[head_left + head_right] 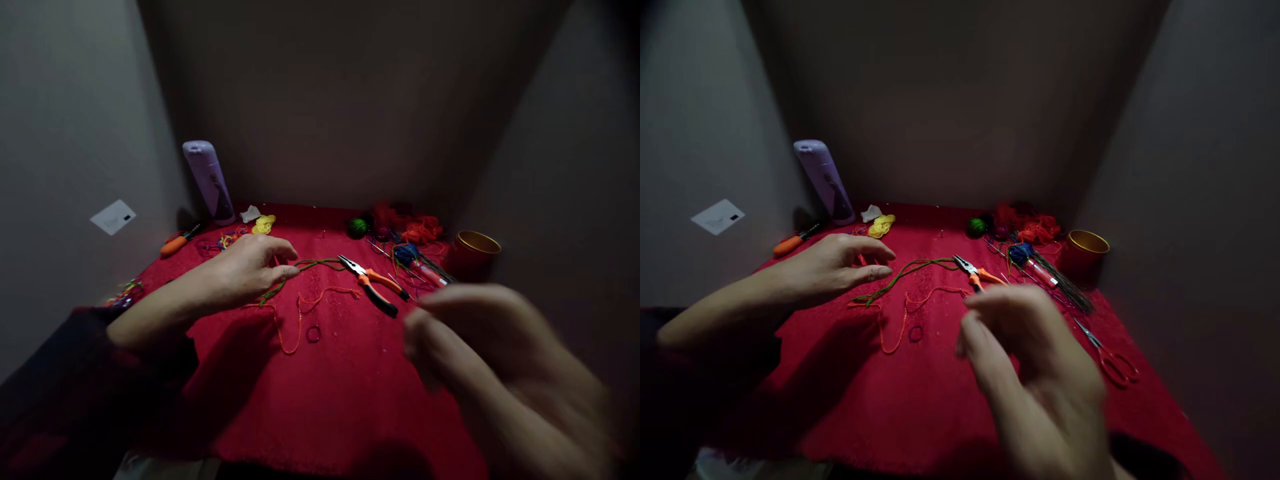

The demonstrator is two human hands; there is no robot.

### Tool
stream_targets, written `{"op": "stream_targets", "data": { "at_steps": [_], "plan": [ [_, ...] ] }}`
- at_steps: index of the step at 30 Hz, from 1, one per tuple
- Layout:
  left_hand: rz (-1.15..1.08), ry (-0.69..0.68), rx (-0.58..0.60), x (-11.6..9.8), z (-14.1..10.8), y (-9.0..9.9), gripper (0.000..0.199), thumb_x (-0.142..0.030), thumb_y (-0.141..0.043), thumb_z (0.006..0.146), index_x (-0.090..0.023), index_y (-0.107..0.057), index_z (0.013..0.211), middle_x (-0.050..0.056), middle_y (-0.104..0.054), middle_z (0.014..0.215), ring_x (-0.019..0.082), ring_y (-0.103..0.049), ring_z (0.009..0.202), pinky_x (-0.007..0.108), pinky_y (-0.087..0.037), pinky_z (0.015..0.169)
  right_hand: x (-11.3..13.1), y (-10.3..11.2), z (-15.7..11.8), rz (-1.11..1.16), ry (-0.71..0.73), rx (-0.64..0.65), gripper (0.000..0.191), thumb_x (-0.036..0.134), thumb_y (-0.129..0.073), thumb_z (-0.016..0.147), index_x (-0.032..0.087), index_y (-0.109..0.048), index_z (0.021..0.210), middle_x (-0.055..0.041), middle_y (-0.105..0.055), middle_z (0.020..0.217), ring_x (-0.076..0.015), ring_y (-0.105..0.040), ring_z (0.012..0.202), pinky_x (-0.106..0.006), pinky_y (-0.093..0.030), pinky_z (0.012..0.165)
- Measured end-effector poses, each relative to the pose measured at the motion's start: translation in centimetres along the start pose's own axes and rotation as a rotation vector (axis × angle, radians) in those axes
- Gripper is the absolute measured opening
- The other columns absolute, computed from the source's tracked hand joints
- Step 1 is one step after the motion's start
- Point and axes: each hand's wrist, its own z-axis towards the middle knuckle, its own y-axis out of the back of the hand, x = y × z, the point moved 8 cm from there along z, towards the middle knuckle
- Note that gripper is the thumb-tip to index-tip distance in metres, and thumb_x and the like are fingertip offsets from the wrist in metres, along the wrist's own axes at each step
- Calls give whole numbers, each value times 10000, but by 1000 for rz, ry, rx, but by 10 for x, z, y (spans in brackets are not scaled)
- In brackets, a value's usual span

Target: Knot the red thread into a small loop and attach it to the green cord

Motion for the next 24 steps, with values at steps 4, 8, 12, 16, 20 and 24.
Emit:
{"op": "stream_targets", "data": {
  "at_steps": [4,8,12,16,20,24],
  "plan": [
    [-49,-28,2,-13,-3,-11,255,-342,-477,820,-194,-655,927,23,-675,801,149,-582,679,259,-405,600,-11,-16,75,-182,-44,191,220,298,-443,898,177,-594,793,-12,-600,672,-120,-535,578,-236,-406,516],
    [52,-50,27,-17,10,-42,254,-318,-476,818,-179,-644,949,60,-672,866,173,-587,743,283,-412,659,-57,-9,112,-564,-69,59,228,287,-451,866,179,-606,738,-21,-634,678,-137,-558,617,-239,-343,526],
    [188,-56,97,-12,19,-75,208,-306,-513,784,-189,-626,915,84,-658,899,209,-578,806,310,-403,690,-96,-5,104,-695,-107,-51,226,314,-442,864,184,-619,808,-56,-649,750,-171,-567,657,-256,-294,532],
    [247,-58,97,0,20,-84,119,-184,-538,711,-181,-619,798,112,-632,895,256,-540,845,363,-379,710,-114,-6,92,-754,-116,-32,233,352,-468,855,194,-626,792,-51,-639,749,-171,-565,647,-252,-276,515],
    [229,-39,103,19,22,-85,118,-126,-517,700,-180,-606,647,89,-617,750,240,-537,782,348,-370,686,-114,-8,91,-776,-103,-19,218,356,-479,859,202,-628,817,-52,-633,792,-184,-578,682,-264,-319,542],
    [105,-60,83,18,19,-84,209,-226,-467,814,-179,-646,716,68,-627,735,173,-549,684,276,-380,622,-83,-25,84,-598,53,10,254,361,-499,864,203,-577,1048,-84,-592,1064,-190,-583,816,-293,-413,684]
  ]
}}
